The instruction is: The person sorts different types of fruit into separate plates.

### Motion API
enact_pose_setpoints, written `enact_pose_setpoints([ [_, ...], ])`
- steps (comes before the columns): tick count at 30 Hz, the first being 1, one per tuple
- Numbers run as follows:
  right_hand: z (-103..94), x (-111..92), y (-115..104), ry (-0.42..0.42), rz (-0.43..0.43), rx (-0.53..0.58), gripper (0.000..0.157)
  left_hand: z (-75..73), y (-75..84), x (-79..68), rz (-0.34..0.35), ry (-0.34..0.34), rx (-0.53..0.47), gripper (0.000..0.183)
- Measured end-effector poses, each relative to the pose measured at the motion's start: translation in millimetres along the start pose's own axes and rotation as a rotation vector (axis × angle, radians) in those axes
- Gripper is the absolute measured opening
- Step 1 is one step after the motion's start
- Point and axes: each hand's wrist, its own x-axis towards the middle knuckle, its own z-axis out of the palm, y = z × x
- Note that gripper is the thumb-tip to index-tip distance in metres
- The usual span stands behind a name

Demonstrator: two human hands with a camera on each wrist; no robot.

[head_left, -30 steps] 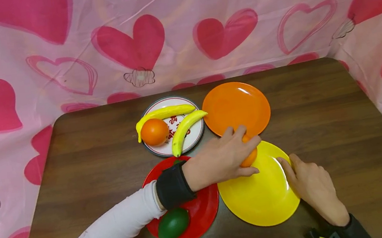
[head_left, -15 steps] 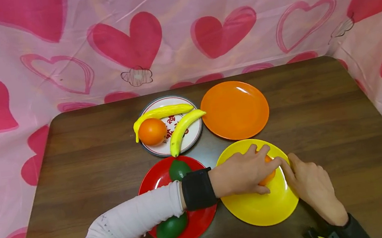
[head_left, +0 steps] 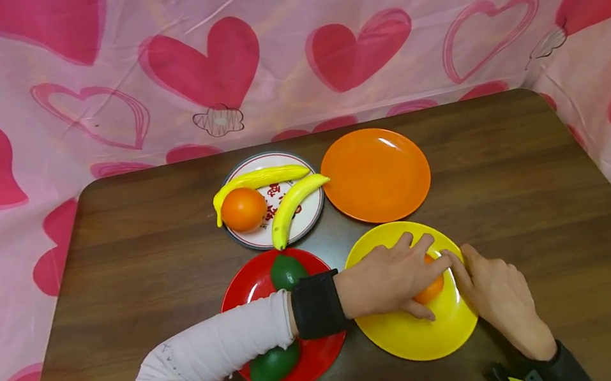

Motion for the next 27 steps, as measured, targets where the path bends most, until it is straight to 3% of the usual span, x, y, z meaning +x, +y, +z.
enact_pose_setpoints([
  [3,1.0,-0.8,0.1,0.034,-0.014,0.003,0.05,-6.7,-5.8,-6.0,-0.008,0.015,0.012,0.088],
  [8,2.7,-1.1,0.0,0.078,-0.043,0.019,0.046,-21.6,-26.0,-27.4,-0.06,0.105,0.058,0.092],
  [18,3.1,-1.0,0.4,0.082,-0.039,0.026,0.046,-49.0,-85.7,-97.4,-0.299,0.258,0.061,0.098],
  [21,3.2,-0.6,0.3,0.067,-0.03,0.031,0.047,-50.9,-99.1,-116.0,-0.364,0.269,0.075,0.097],
  [27,3.1,-0.9,0.1,0.075,-0.029,0.03,0.047,-50.3,-120.8,-140.8,-0.485,0.209,0.051,0.093],
])
